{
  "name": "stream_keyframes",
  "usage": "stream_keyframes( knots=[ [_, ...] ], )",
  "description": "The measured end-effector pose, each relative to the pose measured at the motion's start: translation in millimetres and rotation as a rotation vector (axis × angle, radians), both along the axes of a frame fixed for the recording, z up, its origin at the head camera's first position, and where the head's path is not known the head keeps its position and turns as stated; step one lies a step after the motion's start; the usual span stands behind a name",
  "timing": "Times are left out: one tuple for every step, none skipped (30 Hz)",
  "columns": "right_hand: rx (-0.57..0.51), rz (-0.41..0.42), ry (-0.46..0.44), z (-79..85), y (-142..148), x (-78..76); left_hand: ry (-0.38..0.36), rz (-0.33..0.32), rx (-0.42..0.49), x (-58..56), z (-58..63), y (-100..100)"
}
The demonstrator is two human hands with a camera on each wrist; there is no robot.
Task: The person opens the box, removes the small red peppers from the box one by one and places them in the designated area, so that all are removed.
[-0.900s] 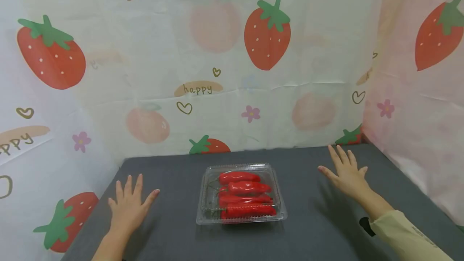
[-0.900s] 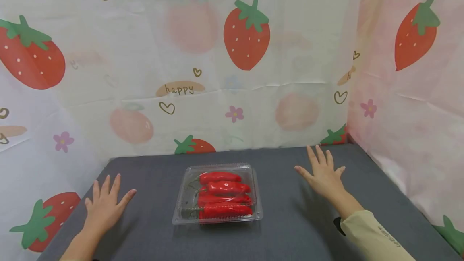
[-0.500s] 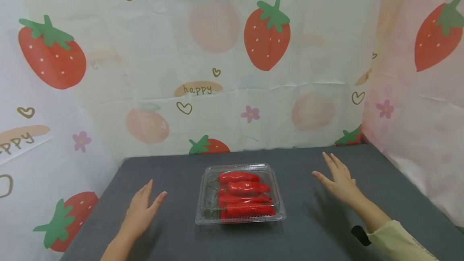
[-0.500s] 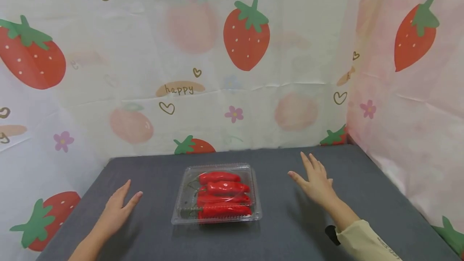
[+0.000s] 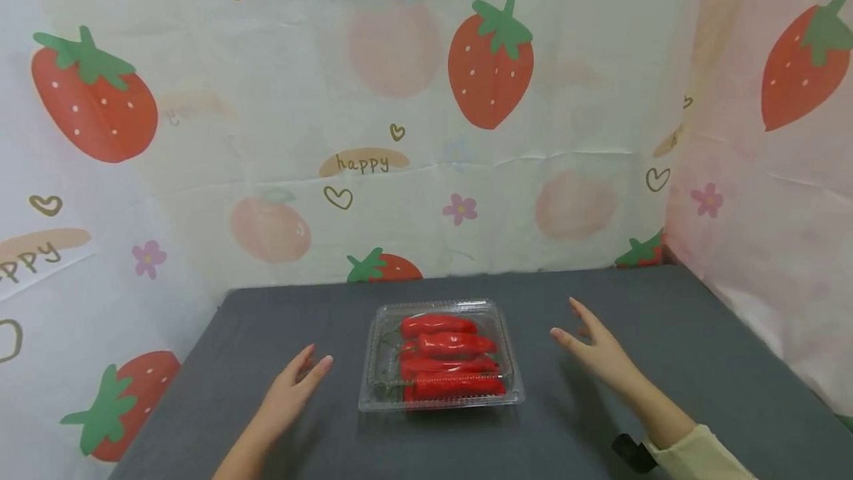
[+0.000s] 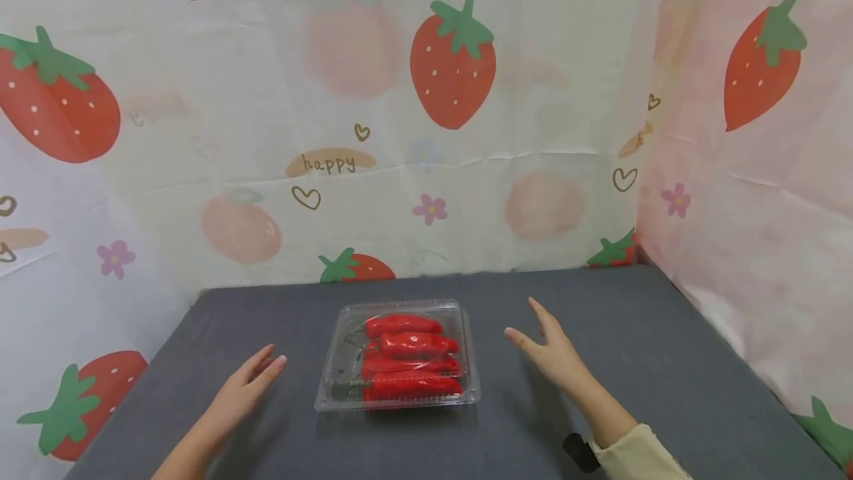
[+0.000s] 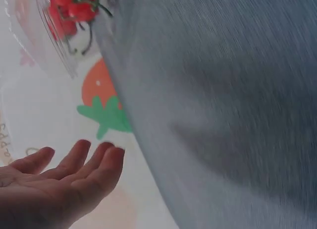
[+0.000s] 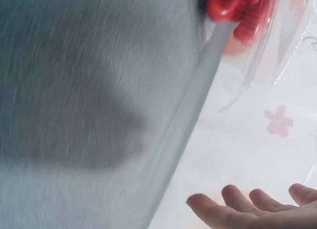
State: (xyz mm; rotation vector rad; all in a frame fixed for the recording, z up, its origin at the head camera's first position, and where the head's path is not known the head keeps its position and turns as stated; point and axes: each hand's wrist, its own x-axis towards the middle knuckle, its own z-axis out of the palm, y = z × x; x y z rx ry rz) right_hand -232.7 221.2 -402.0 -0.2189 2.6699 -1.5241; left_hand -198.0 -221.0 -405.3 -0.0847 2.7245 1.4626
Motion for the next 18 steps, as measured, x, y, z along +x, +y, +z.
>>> stream_keyframes(
  knots=[
    [-0.028, 0.002, -0.024, -0.3, -1, 0.2, -0.015, -0.002, 0.021, 0.4, 0.0, 3],
    [-0.058, 0.007, -0.046, -0.6, -3, 0.4, -0.027, -0.001, 0.043, 0.6, -0.1, 6],
    [-0.079, 0.008, -0.064, -1.1, -4, 0.4, -0.040, 0.002, 0.064, 0.9, -0.5, 8],
    [-0.102, 0.010, -0.078, -1.7, -6, -0.1, -0.053, 0.006, 0.087, 1.5, -0.6, 10],
    [-0.121, 0.013, -0.088, -2.6, -7, -0.5, -0.064, 0.009, 0.106, 2.1, -0.8, 11],
    [-0.147, 0.015, -0.102, -3.5, -9, -0.9, -0.077, 0.013, 0.130, 2.8, -1.4, 13],
    [-0.166, 0.014, -0.115, -4.6, -11, -1.2, -0.089, 0.015, 0.150, 3.4, -1.9, 14],
    [-0.184, 0.018, -0.128, -5.8, -13, -1.8, -0.095, 0.017, 0.171, 3.8, -2.6, 15],
    [-0.202, 0.023, -0.144, -7.1, -14, -2.3, -0.100, 0.019, 0.188, 4.4, -3.3, 16],
    [-0.228, 0.027, -0.165, -8.3, -16, -2.6, -0.103, 0.019, 0.205, 4.7, -3.9, 18],
    [-0.255, 0.035, -0.185, -9.7, -18, -2.8, -0.105, 0.020, 0.221, 4.6, -4.8, 19],
    [-0.284, 0.046, -0.206, -11.0, -20, -3.1, -0.107, 0.019, 0.239, 4.3, -5.7, 20],
    [-0.309, 0.054, -0.228, -12.2, -22, -2.9, -0.111, 0.015, 0.250, 3.9, -6.4, 22],
    [-0.331, 0.062, -0.249, -13.3, -24, -2.9, -0.115, 0.012, 0.262, 3.4, -7.0, 23],
    [-0.352, 0.071, -0.267, -14.3, -25, -2.9, -0.119, 0.011, 0.273, 2.6, -7.6, 25],
    [-0.367, 0.083, -0.280, -15.7, -27, -2.7, -0.126, 0.010, 0.280, 1.9, -8.1, 27],
    [-0.378, 0.092, -0.295, -16.8, -29, -2.4, -0.134, 0.008, 0.284, 1.2, -8.3, 29],
    [-0.386, 0.104, -0.306, -18.0, -30, -2.7, -0.143, 0.005, 0.286, 0.4, -8.1, 31]
  ],
)
